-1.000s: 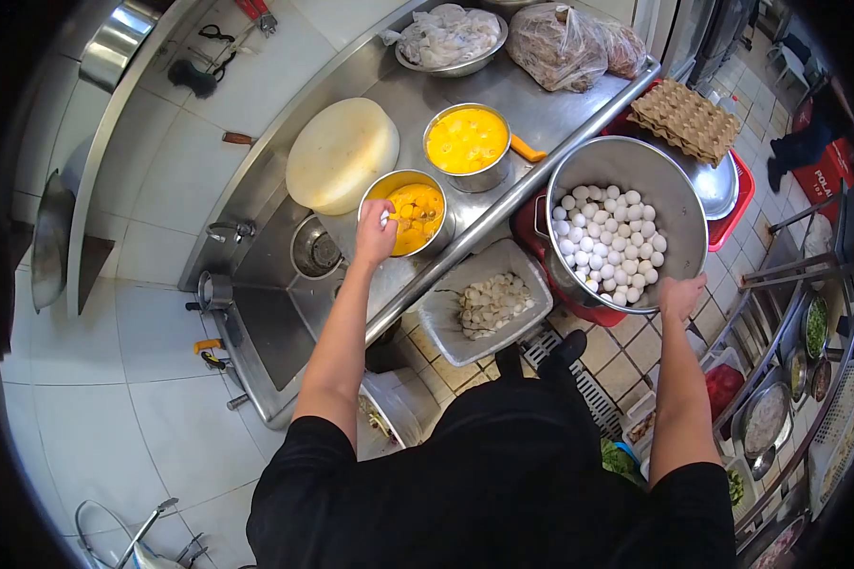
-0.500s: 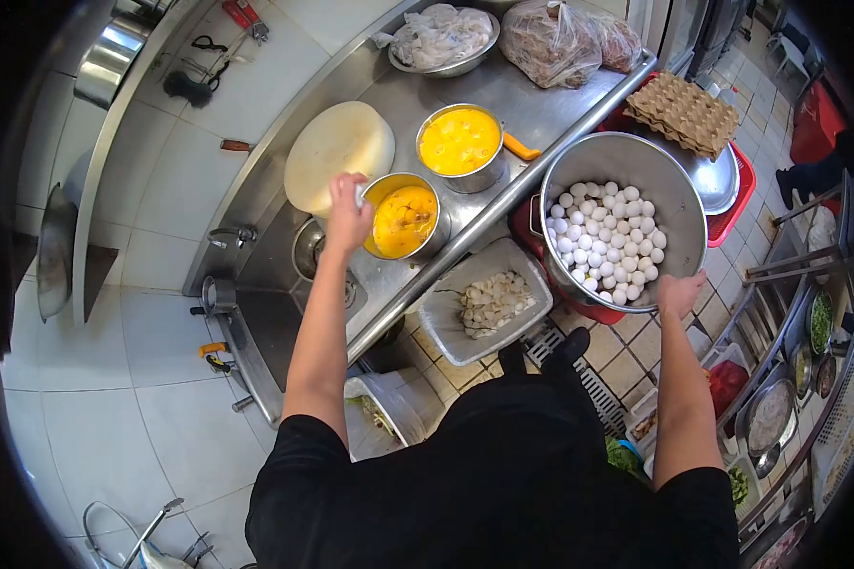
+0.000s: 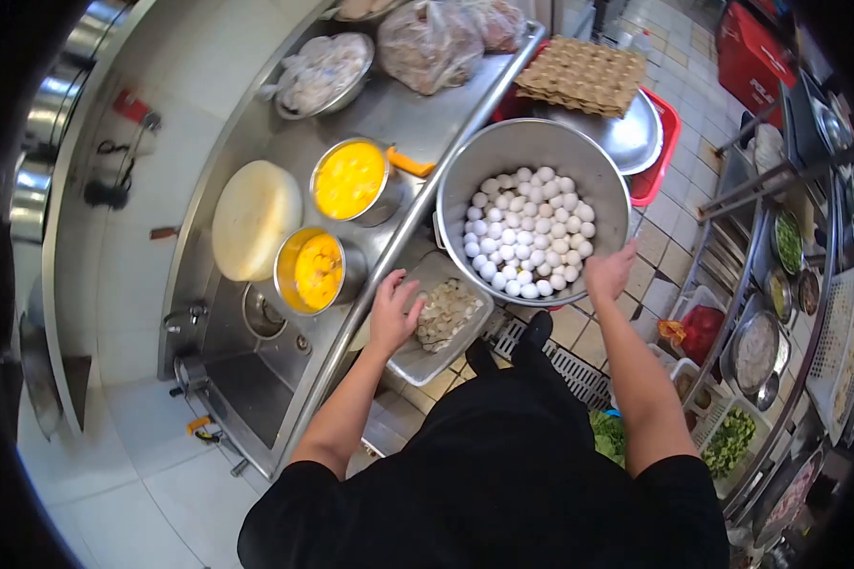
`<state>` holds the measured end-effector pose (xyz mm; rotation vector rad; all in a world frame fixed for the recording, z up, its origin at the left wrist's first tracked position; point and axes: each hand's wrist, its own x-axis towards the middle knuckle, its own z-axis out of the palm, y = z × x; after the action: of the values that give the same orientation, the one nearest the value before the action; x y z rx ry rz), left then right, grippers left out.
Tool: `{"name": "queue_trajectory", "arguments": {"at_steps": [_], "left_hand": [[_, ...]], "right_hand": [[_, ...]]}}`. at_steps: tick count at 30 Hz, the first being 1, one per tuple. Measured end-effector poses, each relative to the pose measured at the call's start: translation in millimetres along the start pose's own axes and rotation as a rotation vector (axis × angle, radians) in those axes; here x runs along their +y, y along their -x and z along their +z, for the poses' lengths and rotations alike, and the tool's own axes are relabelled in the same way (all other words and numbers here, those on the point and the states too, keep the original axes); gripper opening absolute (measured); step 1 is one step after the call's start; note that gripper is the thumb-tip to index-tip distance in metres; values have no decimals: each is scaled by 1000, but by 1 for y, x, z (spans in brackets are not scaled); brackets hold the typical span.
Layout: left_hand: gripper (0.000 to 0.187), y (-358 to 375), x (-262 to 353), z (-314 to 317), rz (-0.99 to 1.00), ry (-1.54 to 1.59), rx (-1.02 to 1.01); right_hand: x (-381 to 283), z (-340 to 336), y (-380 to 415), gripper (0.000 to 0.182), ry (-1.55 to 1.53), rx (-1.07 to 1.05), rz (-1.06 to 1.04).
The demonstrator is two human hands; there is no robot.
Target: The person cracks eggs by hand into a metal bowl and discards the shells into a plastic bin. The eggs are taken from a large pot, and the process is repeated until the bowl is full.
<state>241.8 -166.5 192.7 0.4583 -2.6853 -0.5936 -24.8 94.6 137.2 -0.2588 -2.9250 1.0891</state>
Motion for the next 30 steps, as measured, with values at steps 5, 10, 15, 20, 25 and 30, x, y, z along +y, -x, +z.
{"name": "queue_trajectory", "arguments": {"at_steps": [5, 10, 15, 20, 25, 30], "left_hand": [[15, -106, 60, 61, 62, 228, -49], [44, -187, 63, 205, -172, 121, -494], [64, -229, 43, 299, -472, -5, -734], [67, -242, 48, 320, -474, -47, -689], [62, -234, 34, 321, -530, -15, -687], [45, -218, 50, 267, -544, 699, -707]], "right_hand": [[-2, 1, 5, 72, -33, 25, -23], [3, 2, 7, 71, -14, 22, -40], [-7, -6, 10, 69, -13, -25, 27], [3, -3, 12, 74, -15, -31, 1], [-8, -12, 10, 74, -4, -140, 78], [1, 1, 8, 75, 56, -87, 77]]}}
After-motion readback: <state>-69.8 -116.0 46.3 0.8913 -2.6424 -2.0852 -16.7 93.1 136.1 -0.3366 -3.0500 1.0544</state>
